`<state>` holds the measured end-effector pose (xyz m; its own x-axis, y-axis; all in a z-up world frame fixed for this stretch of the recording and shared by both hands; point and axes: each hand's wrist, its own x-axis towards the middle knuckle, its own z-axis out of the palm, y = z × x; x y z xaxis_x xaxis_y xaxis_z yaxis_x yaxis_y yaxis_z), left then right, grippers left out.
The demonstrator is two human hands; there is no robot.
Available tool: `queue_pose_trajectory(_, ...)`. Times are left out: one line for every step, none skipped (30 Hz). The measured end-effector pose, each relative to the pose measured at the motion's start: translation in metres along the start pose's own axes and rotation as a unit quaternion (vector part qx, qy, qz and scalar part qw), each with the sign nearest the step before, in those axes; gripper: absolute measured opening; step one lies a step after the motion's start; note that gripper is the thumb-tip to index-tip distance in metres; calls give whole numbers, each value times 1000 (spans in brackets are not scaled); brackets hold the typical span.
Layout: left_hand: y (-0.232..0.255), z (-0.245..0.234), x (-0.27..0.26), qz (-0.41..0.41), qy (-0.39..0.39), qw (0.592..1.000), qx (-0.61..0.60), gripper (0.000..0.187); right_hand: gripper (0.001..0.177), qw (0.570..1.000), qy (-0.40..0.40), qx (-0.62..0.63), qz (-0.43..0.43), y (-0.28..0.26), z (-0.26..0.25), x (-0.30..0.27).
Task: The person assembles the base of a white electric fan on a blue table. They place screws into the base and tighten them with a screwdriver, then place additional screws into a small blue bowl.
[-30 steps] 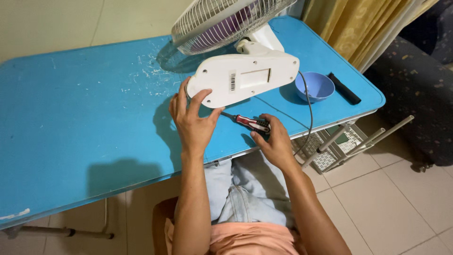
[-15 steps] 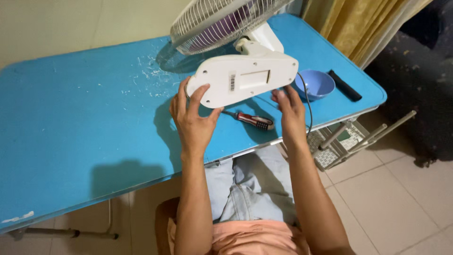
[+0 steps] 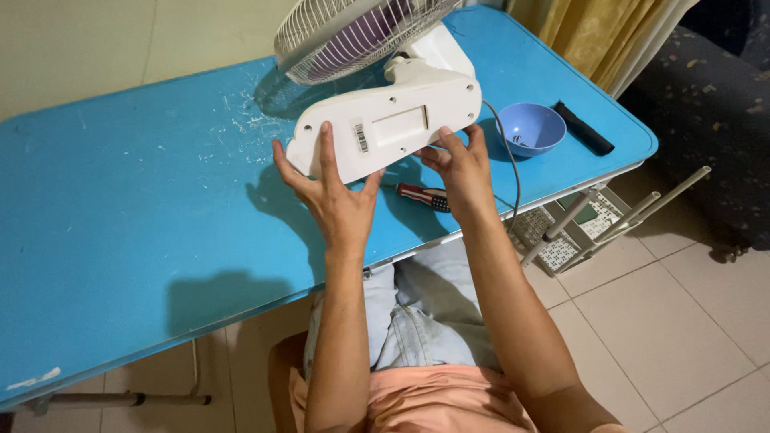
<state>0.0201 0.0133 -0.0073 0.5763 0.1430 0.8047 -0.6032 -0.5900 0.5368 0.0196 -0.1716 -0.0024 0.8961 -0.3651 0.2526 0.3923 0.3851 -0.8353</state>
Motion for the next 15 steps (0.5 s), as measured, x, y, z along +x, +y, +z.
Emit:
queue_pose_trajectory(-1, 2, -1, 7, 11, 1000, -10, 107, 52, 1000, -1, 0, 2, -2, 2, -2)
queue_pose_trajectory(-3, 4, -1, 13, 16, 1000, -12, 106, 53, 1000, -2, -4, 2, -4, 4, -4)
queue_pose_trajectory(-6, 5, -1, 20, 21, 999, -15, 105, 53, 1000, -2, -7, 2, -5, 4, -6)
queue_pose_trajectory(-9, 6, 0, 27, 25, 999, -17, 104, 54, 1000, -3, -10, 3, -7, 4, -8)
queue_pose_trajectory(-12, 7, 0, 36, 31, 999, -19, 104, 53, 1000, -3, -24, 10, -8, 2, -11)
queue_pose_trajectory(-15, 7, 1, 45, 37, 998, -20, 104, 52, 999, -2, -38, 18, -10, -2, -13)
queue_pose_trajectory(-18, 8, 2, 54, 41, 997, -23, 104, 50, 998, 0, -52, 25, -12, -6, -15)
queue_pose_trajectory(-21, 9, 4, 54, 41, 998, -21, 103, 45, 998, -16, -68, 5, -14, -14, -18)
queue_pose_trajectory(-23, 8, 3, 50, 38, 998, -17, 103, 39, 996, -31, -84, -11, -18, -26, -24)
queue_pose_trajectory(-25, 7, 1, 47, 36, 998, -14, 103, 34, 994, -46, -100, -27, -21, -38, -29)
queue_pose_trajectory(-26, 9, 4, 56, 40, 997, -23, 102, 27, 993, -35, -105, -48, -26, -50, -28)
queue_pose_trajectory(-28, 9, 6, 64, 44, 996, -32, 102, 20, 991, -24, -111, -69, -29, -61, -27)
queue_pose_trajectory(-29, 10, 7, 70, 47, 996, -41, 102, 16, 989, -13, -117, -88, -33, -74, -26)
queue_pose_trajectory(-29, 10, 7, 74, 46, 996, -33, 102, 15, 984, 8, -134, -118, -37, -86, -22)
queue_pose_trajectory(-31, 9, 3, 74, 44, 996, -22, 103, 14, 978, 29, -151, -144, -39, -97, -17)
